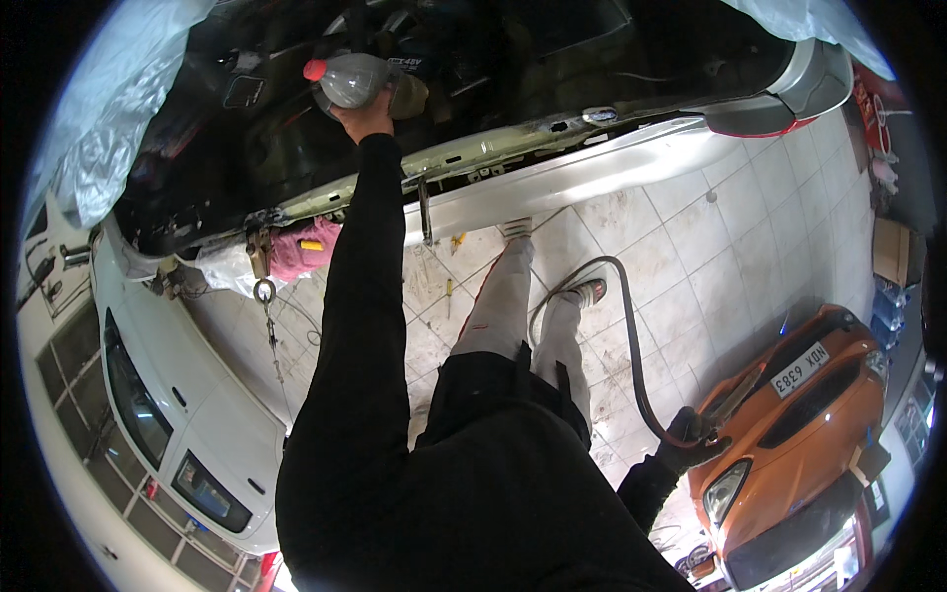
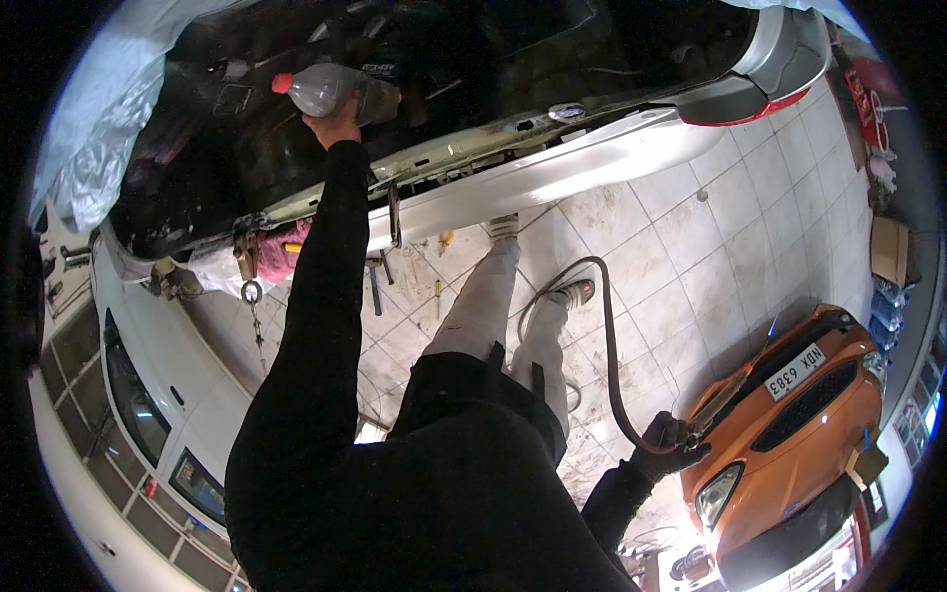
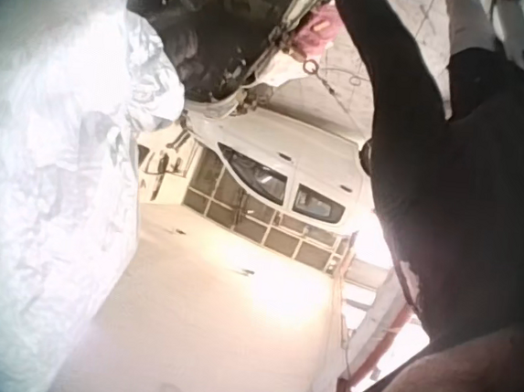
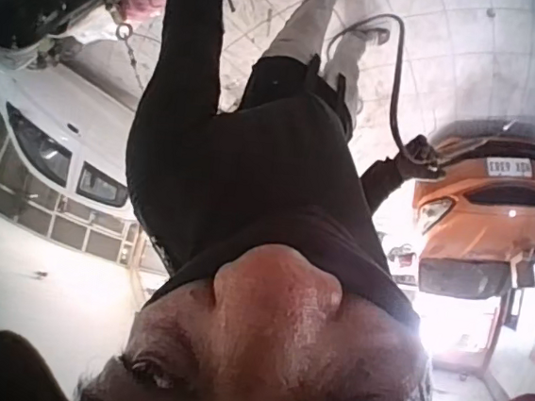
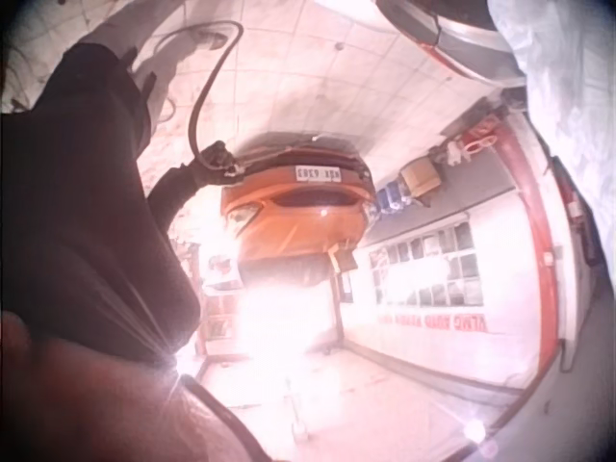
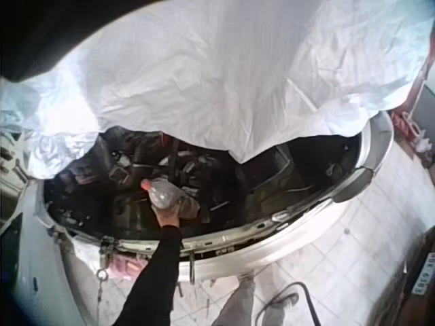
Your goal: The person welds a section of a white car bumper using a welding torch, then picks up a plastic bottle and pours liquid onto the weld area to cool it.
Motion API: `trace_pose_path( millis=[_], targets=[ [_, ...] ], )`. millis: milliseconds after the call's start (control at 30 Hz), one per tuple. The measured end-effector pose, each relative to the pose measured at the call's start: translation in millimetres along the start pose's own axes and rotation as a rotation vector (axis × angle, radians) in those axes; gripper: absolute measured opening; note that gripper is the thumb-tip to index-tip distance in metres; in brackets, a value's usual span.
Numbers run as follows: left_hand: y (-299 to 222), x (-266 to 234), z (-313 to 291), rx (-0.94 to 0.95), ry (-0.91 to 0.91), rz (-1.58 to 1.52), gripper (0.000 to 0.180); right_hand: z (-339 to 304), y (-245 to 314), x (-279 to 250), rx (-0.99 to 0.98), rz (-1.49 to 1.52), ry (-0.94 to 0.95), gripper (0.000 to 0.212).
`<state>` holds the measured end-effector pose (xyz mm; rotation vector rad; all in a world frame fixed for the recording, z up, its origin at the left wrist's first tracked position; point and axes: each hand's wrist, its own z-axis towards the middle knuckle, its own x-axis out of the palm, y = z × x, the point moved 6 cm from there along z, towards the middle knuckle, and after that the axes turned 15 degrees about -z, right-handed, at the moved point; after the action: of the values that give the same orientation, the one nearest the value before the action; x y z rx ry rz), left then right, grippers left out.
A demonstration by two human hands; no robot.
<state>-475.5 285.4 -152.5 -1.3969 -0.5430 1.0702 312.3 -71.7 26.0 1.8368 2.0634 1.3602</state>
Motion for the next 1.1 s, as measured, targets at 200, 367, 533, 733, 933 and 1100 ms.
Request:
trace_pose_path(
  millis=[200,367,533,733,933,1100],
  targets=[
    [23,4,-28,-0.144,-0.018,-0.055,0.103,-12,-12,16,0.003,0.039,0.016,0.043],
    [34,-6,-10,-0.188,-0.042,0.159,0.1,-15,-18,21,-0.01,0.012,0.012,0.044],
    [54,-18,1,-0.123,0.034,0.199,0.097,-17,-33,46,0.011,-0.042,0.102,0.043],
    [86,-21,32,-0.157,0.113,0.355,0.089,-10,-34,30,0.037,-0.065,0.148,0.039],
    [56,-54,6,-0.166,0.117,0.21,0.087,-19,-36,47,0.036,-0.052,0.186,0.037],
    [-54,-72,-93,0.001,0.192,0.051,0.05,-23,-37,37,0.061,-0.143,0.242,0.047]
  ],
)
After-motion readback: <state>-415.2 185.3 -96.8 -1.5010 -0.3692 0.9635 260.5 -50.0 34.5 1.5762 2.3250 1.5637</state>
